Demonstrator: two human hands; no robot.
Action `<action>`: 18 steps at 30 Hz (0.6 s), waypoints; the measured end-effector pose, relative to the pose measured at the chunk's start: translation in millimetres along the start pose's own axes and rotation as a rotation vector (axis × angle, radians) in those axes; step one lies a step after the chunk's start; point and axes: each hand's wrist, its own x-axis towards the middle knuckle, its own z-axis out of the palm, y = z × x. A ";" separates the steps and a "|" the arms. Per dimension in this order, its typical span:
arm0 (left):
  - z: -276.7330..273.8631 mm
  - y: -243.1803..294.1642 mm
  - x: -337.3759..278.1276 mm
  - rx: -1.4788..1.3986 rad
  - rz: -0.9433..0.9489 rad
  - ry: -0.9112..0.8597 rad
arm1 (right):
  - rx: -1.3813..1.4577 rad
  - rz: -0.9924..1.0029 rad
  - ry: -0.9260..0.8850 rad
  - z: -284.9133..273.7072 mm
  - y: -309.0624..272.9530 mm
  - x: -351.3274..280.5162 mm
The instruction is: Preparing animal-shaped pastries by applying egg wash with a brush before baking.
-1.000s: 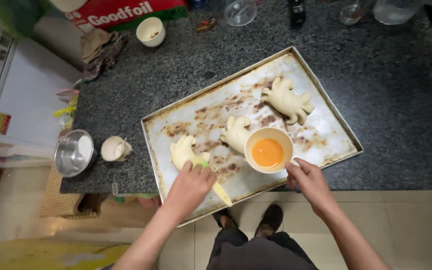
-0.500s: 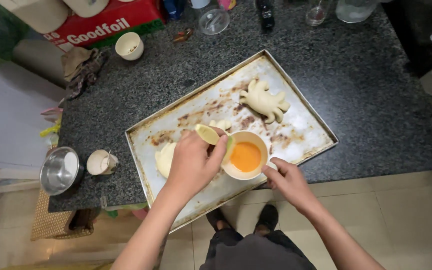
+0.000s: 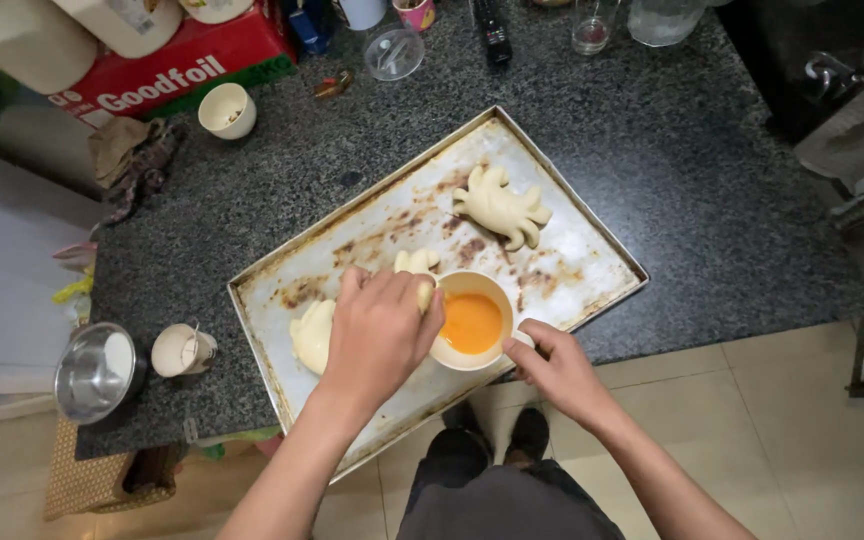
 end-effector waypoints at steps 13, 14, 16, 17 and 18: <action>9.2 -56.2 16.3 -0.159 0.079 0.288 | -0.017 0.048 0.175 4.2 14.4 17.5; 8.6 -66.7 17.5 -0.167 0.082 0.285 | -0.017 0.054 0.182 3.1 18.0 17.6; 8.0 -87.2 15.0 -0.389 -0.362 0.204 | 0.138 0.084 0.351 4.0 28.8 14.7; 11.2 -92.8 15.9 -0.394 -0.364 0.196 | 0.139 0.094 0.355 4.7 24.1 10.4; 14.6 -98.1 17.0 -0.487 -0.536 0.099 | 0.143 0.107 0.421 5.0 19.3 6.3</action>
